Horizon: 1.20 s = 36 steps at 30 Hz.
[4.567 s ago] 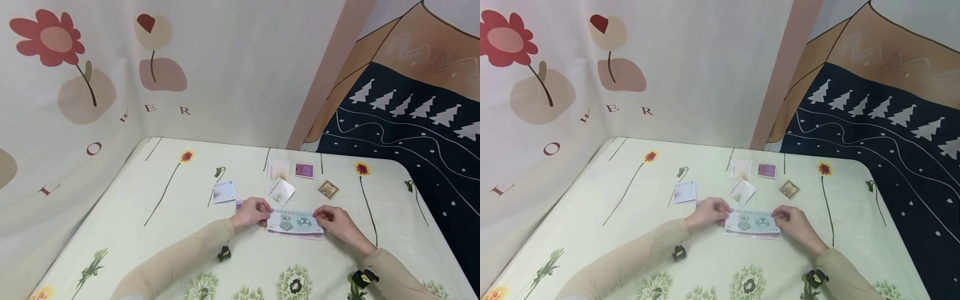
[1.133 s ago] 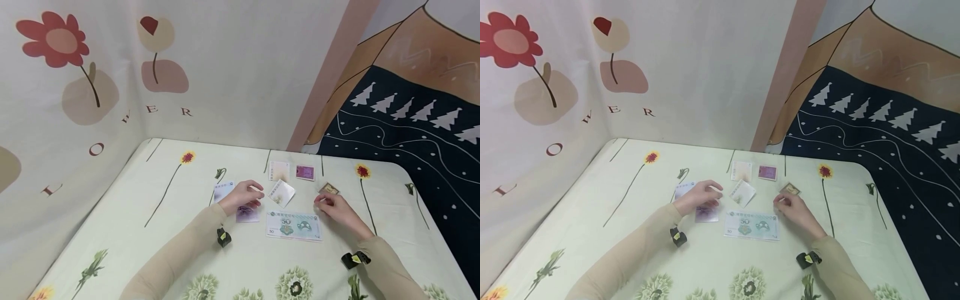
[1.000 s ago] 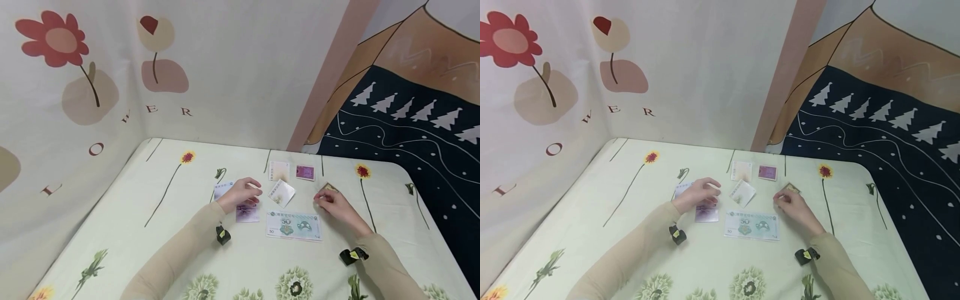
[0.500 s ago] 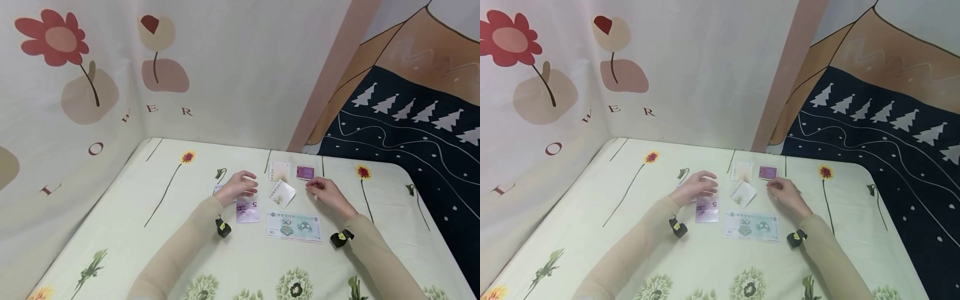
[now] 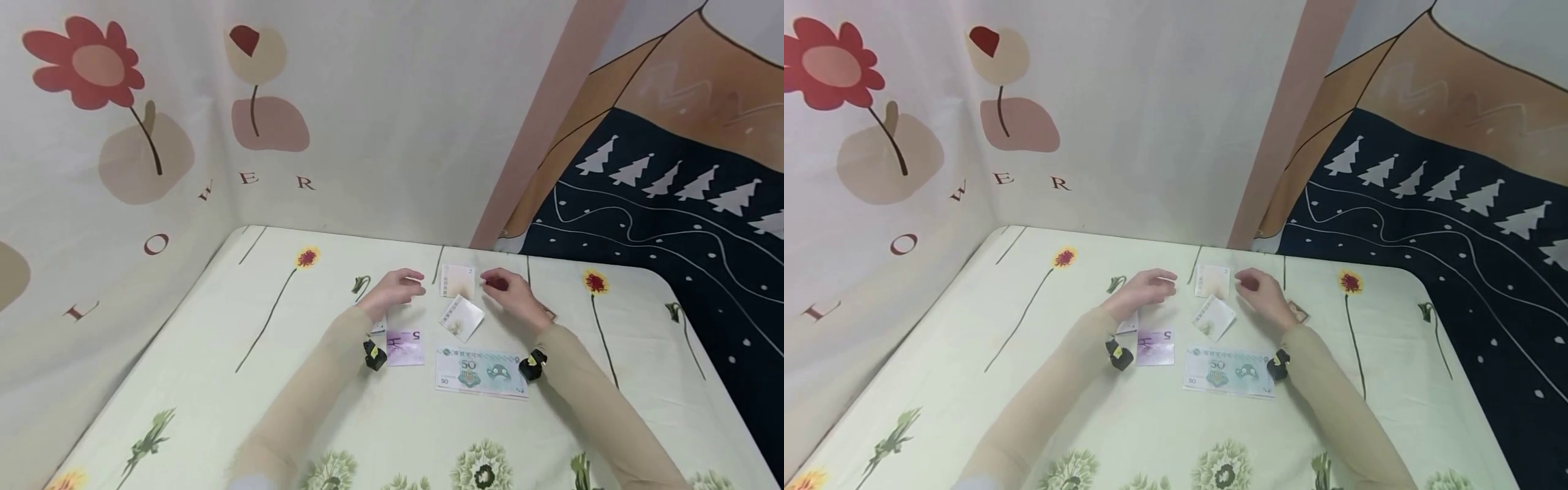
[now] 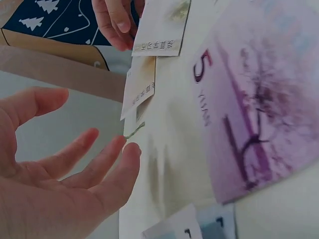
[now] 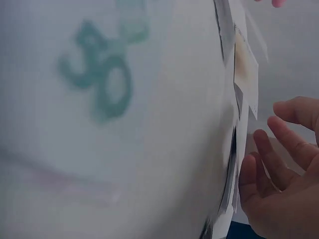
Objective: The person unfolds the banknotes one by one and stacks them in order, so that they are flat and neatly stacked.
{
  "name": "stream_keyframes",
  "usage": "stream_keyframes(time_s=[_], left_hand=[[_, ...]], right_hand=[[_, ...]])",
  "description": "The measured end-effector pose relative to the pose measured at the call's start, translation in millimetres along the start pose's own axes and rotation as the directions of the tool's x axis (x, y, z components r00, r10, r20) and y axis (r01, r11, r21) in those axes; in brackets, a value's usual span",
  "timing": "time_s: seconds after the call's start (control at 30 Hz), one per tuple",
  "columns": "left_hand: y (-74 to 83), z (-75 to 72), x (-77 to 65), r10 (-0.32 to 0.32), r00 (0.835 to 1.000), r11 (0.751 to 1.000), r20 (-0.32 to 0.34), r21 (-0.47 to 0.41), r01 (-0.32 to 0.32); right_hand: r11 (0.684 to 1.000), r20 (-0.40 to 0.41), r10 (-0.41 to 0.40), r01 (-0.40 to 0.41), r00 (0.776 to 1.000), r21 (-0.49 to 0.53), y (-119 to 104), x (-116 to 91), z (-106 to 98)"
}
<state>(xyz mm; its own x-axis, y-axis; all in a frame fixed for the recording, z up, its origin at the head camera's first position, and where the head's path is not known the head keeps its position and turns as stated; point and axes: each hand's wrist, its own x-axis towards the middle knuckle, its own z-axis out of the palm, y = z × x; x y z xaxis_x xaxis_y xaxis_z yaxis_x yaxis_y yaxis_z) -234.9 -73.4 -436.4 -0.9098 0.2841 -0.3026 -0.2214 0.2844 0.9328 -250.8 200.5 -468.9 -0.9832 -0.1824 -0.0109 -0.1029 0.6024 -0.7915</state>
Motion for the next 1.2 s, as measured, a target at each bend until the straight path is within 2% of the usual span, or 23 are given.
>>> stream_keyframes(time_s=[0.13, 0.3, 0.47, 0.67, 0.9, 1.2], left_hand=[[1.7, 2.1, 8.6, -0.009, 1.0, 1.0, -0.001, 0.007, 0.009], [-2.2, 5.1, 20.2, -0.019, 1.0, 0.998, -0.006, -0.064, 0.018], [-4.6, 10.6, 26.0, -0.02, 1.0, 0.992, -0.014, -0.127, 0.018], [-3.3, 17.2, 31.0, -0.028, 1.0, 0.989, -0.012, -0.143, 0.026], [-0.6, 26.5, 37.8, -0.045, 0.999, 0.979, 0.009, -0.197, 0.046], [2.1, 36.1, 44.4, -0.065, 0.998, 0.973, -0.024, -0.224, 0.058]], right_hand=[[0.998, -0.011, -0.054, 0.054, 0.998, -0.025, -1.4, 7.8, 6.5], [0.995, -0.006, -0.083, 0.083, 0.997, -0.056, -4.4, 14.5, 11.7], [0.997, 0.011, -0.045, 0.045, 0.999, -0.057, -11.6, 16.7, 12.0], [0.997, 0.046, -0.004, 0.007, 0.999, -0.075, -18.1, 18.6, 12.1], [0.989, 0.061, 0.03, -0.021, 0.998, -0.149, -11.9, 21.5, 17.5], [0.988, 0.037, 0.038, -0.032, 0.999, -0.153, -7.6, 23.6, 21.9]])
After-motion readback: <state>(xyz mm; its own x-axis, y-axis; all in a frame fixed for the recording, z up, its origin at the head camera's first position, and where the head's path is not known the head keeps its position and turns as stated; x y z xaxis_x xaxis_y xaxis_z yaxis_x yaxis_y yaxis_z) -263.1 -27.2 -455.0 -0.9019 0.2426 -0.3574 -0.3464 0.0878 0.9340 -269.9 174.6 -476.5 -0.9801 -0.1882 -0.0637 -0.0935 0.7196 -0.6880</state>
